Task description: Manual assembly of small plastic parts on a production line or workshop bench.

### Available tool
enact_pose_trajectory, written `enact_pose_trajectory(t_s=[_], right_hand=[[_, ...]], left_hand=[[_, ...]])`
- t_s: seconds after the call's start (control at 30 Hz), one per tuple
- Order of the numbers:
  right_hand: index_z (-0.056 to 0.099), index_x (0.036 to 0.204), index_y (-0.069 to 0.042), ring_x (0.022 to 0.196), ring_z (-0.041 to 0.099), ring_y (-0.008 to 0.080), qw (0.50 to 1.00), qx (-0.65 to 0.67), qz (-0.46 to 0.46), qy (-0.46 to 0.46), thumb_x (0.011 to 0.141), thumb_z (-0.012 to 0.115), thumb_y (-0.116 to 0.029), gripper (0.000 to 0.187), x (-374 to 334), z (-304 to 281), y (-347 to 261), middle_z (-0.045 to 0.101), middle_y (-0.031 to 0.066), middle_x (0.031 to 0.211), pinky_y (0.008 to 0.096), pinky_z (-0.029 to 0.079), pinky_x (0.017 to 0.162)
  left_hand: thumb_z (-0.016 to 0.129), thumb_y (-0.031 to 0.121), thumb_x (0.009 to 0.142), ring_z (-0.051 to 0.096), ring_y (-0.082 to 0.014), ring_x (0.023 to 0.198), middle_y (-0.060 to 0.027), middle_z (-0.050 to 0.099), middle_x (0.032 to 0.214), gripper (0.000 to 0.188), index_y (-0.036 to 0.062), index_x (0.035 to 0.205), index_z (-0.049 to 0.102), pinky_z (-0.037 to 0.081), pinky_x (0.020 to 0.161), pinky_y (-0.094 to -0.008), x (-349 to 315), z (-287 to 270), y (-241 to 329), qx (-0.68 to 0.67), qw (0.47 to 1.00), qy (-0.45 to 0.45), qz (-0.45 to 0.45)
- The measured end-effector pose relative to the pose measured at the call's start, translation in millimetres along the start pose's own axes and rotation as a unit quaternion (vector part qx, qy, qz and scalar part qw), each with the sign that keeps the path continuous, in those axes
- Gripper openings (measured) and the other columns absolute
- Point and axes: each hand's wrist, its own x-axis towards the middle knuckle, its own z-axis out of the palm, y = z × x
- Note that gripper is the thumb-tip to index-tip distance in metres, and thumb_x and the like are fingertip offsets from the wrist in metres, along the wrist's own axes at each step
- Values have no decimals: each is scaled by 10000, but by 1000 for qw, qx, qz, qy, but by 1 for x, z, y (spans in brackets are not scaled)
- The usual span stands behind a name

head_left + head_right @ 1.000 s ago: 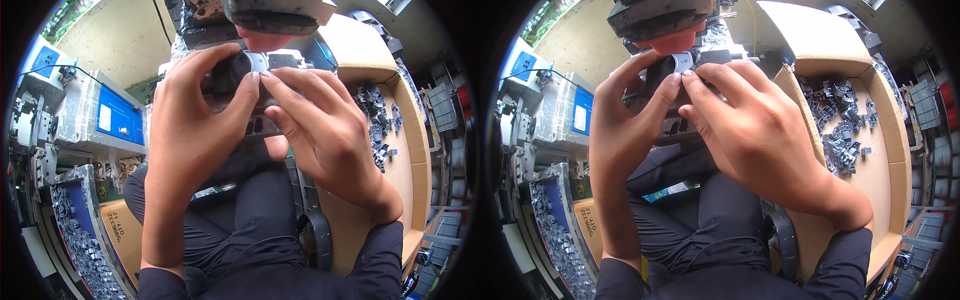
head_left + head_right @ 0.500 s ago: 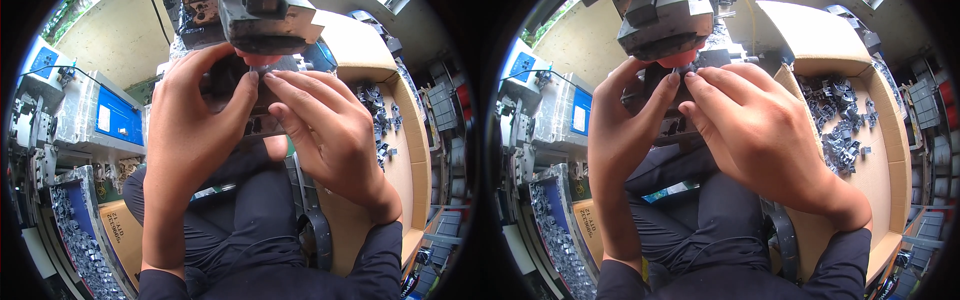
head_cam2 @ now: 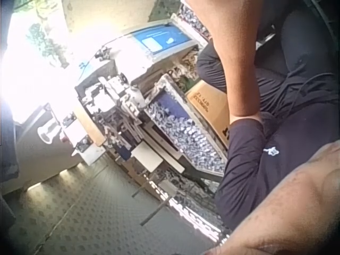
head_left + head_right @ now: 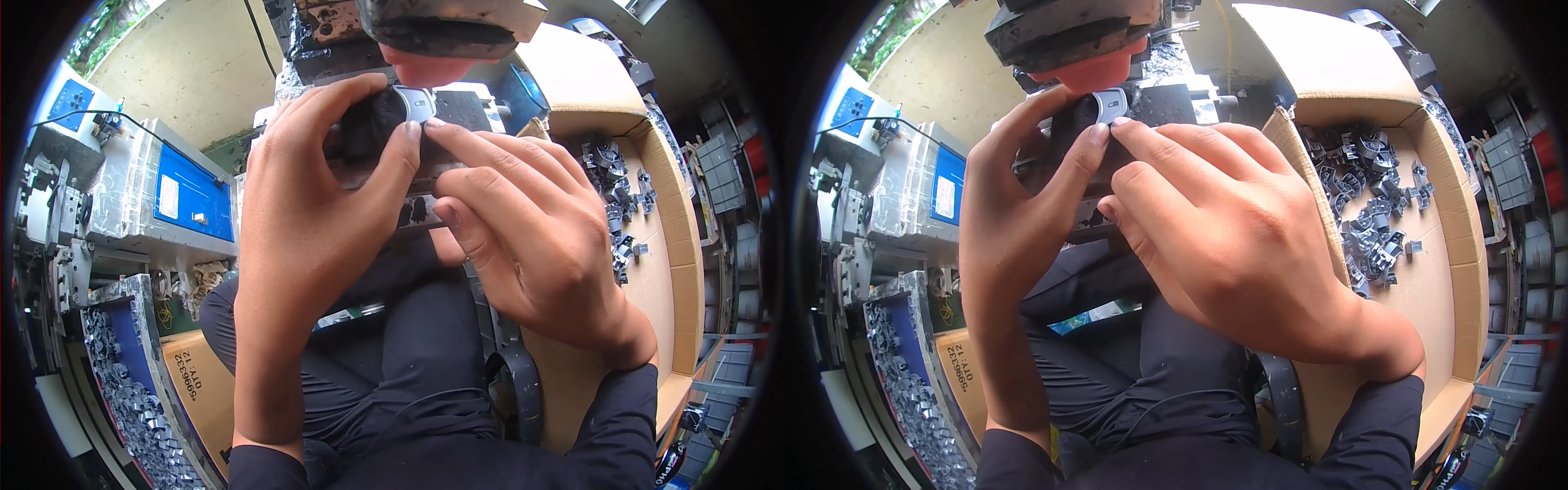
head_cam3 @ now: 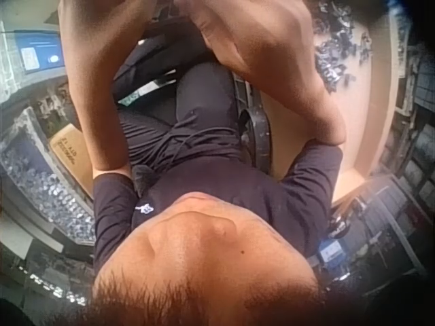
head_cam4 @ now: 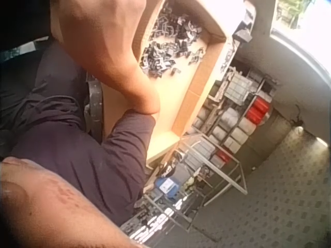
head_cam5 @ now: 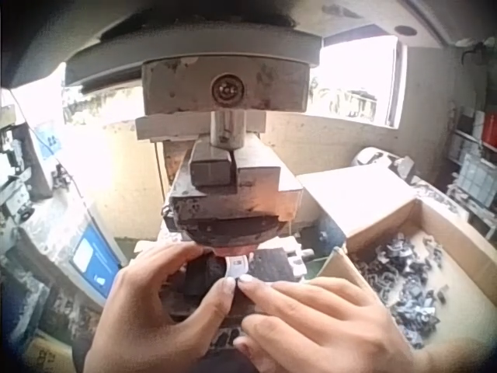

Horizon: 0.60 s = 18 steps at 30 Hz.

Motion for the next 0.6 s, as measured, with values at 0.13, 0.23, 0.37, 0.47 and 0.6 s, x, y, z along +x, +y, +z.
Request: enact_pose_trajectory(t_s=[0.13,0.23,0.37,0.47,0.6], right_hand=[[741,996,25,1142,764,400,1000,-3,-2,-9,963,789,-54,98,-1,1,-1,777,268,1290,473,562,997],[742,999,34,1153,761,405,1000,-2,-2,-11,955,796,-55,113,-1,1,-1,772,274,1307,476,561,1000],[743,994,41,1159,759,410,1000,-1,-1,-10,944,809,-59,130,-1,2,-2,767,282,1315,476,562,999],[744,990,42,1159,759,410,1000,3,0,-10,939,815,-58,133,-1,2,-2,766,287,1314,476,564,999],[741,985,43,1161,760,408,1000,-2,-4,-10,934,817,-51,131,-1,2,-2,766,287,1314,475,563,1001]], left_hand=[[817,162,1006,663,-128,970,-105,776,1192,413,-13,1374,753,573,871,-299,0,0,1,-20,999,-10,-25],[809,165,1009,656,-123,963,-102,775,1185,405,-2,1374,758,572,871,-297,0,0,1,-15,1000,-10,-24],[806,170,1007,651,-127,970,-100,777,1177,399,8,1370,764,568,873,-298,0,-1,2,-10,1000,-12,-25],[807,180,1001,638,-143,970,-106,786,1177,403,10,1365,768,559,894,-311,0,-1,2,-3,1000,-10,-19],[804,201,999,627,-165,963,-119,797,1193,412,11,1363,769,547,922,-325,1,0,0,17,1000,-2,-2]])
